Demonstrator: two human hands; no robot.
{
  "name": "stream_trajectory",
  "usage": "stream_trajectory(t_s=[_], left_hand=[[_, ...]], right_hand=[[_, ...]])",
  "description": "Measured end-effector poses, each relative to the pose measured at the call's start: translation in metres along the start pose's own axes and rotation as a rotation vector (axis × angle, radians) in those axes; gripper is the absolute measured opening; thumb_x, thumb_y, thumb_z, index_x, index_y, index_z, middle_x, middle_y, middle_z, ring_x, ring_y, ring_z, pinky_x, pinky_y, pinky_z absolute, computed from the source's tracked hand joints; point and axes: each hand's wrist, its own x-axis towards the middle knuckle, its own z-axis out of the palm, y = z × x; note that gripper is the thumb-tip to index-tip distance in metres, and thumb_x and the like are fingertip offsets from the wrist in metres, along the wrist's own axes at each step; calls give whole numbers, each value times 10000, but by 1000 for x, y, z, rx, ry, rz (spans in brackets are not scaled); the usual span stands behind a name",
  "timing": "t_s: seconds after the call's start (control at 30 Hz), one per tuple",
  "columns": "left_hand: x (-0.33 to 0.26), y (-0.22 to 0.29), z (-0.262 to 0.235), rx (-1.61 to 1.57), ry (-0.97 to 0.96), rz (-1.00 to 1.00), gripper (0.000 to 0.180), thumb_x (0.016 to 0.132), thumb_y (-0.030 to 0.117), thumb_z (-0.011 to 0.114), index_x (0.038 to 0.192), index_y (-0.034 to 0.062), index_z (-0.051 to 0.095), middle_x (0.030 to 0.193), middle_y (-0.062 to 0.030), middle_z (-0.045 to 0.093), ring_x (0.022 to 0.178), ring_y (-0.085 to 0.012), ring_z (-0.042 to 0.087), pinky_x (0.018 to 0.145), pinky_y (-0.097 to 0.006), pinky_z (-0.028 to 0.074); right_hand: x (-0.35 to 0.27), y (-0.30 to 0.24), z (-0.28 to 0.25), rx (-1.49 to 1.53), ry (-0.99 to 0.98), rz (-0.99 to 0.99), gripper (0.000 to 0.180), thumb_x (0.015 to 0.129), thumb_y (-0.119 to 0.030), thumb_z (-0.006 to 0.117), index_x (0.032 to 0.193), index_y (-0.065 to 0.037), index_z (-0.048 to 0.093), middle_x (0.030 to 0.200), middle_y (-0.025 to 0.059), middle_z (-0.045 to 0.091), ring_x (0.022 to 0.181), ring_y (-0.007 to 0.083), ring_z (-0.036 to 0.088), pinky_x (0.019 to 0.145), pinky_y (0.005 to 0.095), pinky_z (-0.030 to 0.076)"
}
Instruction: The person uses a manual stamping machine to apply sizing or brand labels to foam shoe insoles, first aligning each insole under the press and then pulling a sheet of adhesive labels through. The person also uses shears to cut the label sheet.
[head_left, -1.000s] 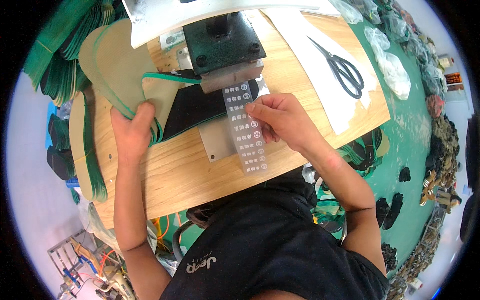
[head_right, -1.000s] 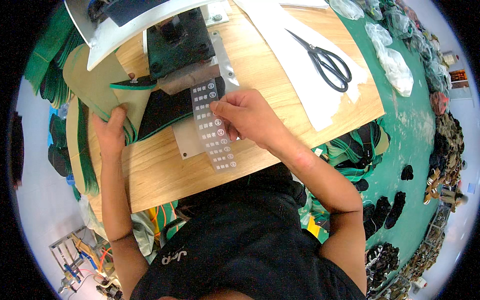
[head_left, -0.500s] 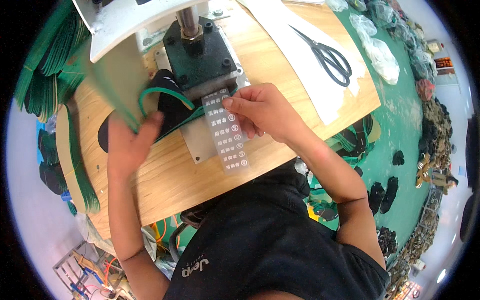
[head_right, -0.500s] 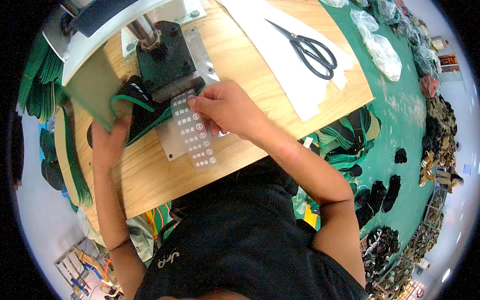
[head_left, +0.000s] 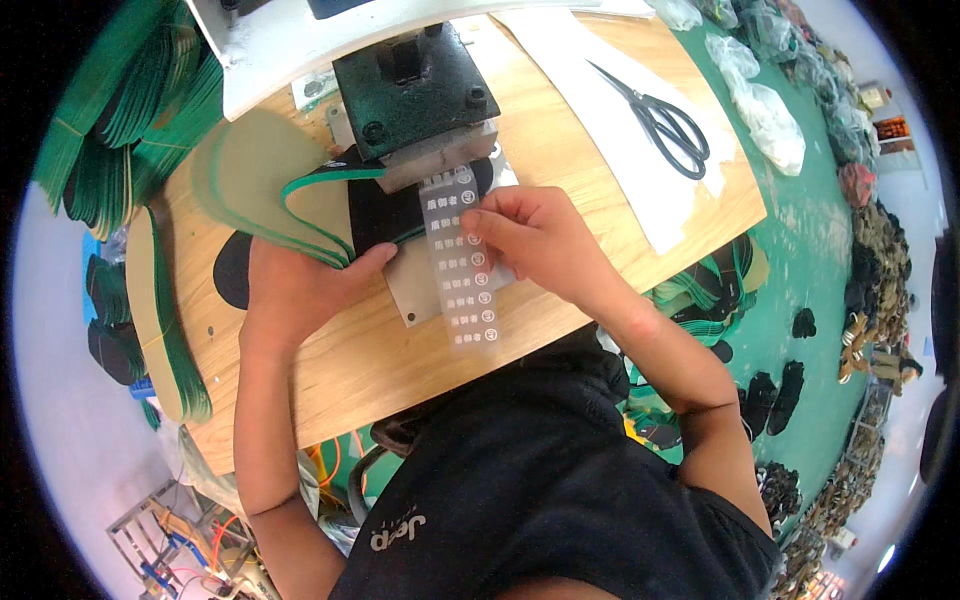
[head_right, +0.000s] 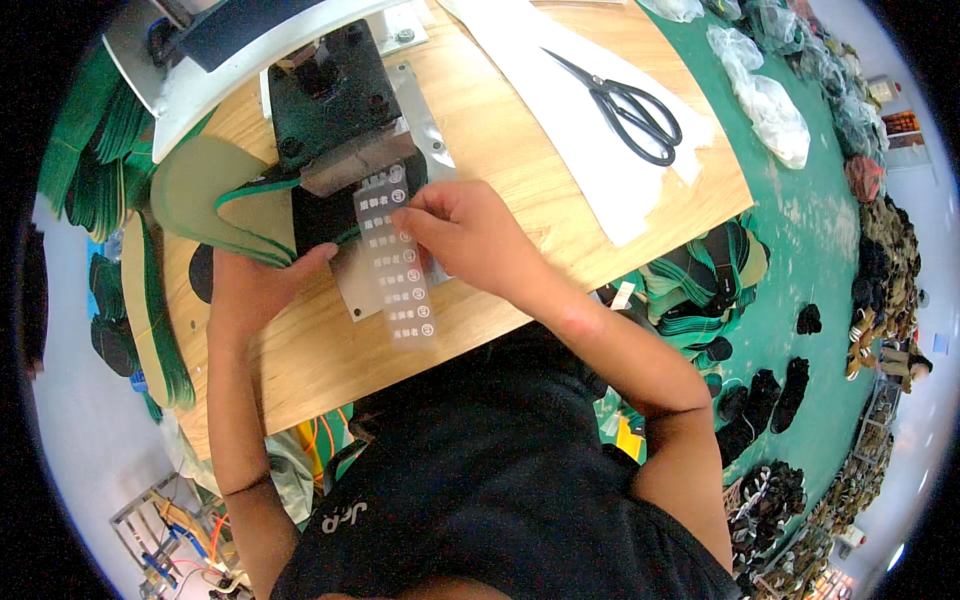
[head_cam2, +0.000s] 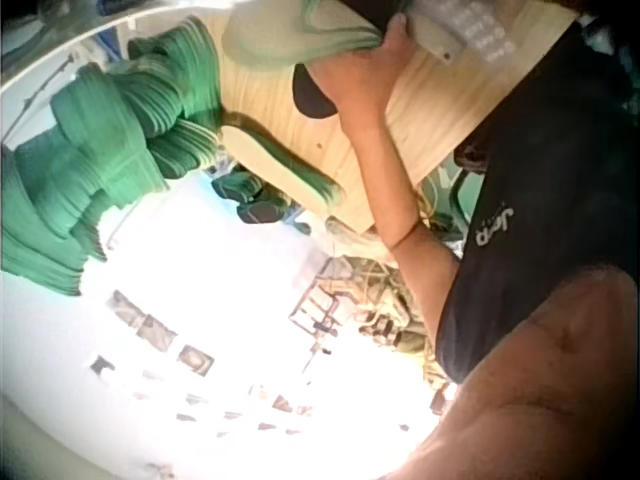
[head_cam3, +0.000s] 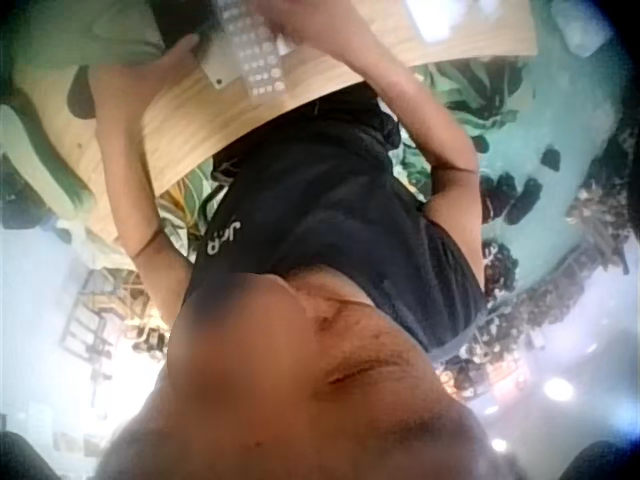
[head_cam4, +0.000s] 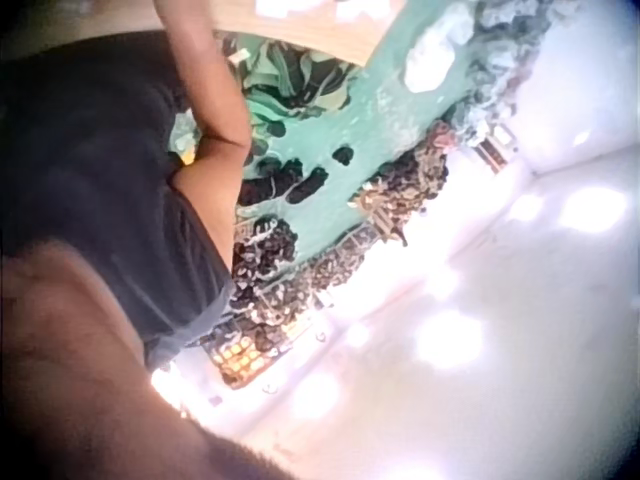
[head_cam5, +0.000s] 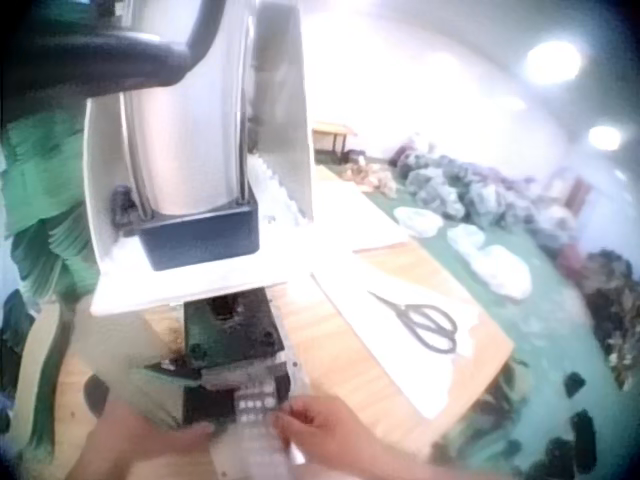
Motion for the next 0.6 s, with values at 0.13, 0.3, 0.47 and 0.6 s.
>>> stream_trajectory(t_s=[0.13, 0.3, 0.47, 0.6], left_hand=[[1, 5, -3, 6, 34, 15, 661, 622, 283, 849, 1163, 34, 561, 1130, -164, 584, 1051, -331, 553, 921, -402, 435], [0, 0, 0, -90, 70, -44, 366, 688, 144, 717, 1016, 28, 605, 908, -137, 640, 818, -301, 616, 745, -376, 483], [-5, -15, -9, -502, 213, -419, 181, 726, 26, 583, 902, 6, 615, 732, -32, 604, 653, -97, 534, 618, -277, 456], [-7, -30, -9, -715, 469, -415, 269, 760, 44, 590, 1017, -34, 579, 923, -46, 618, 812, -125, 562, 741, -261, 452]], right_hand=[[-13, 11, -1, 35, 72, -204, 191, 927, -195, 574, 872, -21, 630, 669, 9, 591, 531, 43, 479, 474, 176, 358], [-23, 23, -16, 314, 285, -259, 196, 945, -198, 546, 881, -24, 607, 674, 8, 591, 521, 49, 484, 454, 176, 345], [-6, 8, -13, 350, 158, -19, 241, 939, -232, 546, 830, -27, 609, 626, 10, 577, 484, 62, 492, 423, 182, 336], [6, 0, -10, 146, -31, 98, 259, 920, -239, 577, 770, -32, 615, 589, 5, 569, 448, 57, 492, 394, 187, 325]])
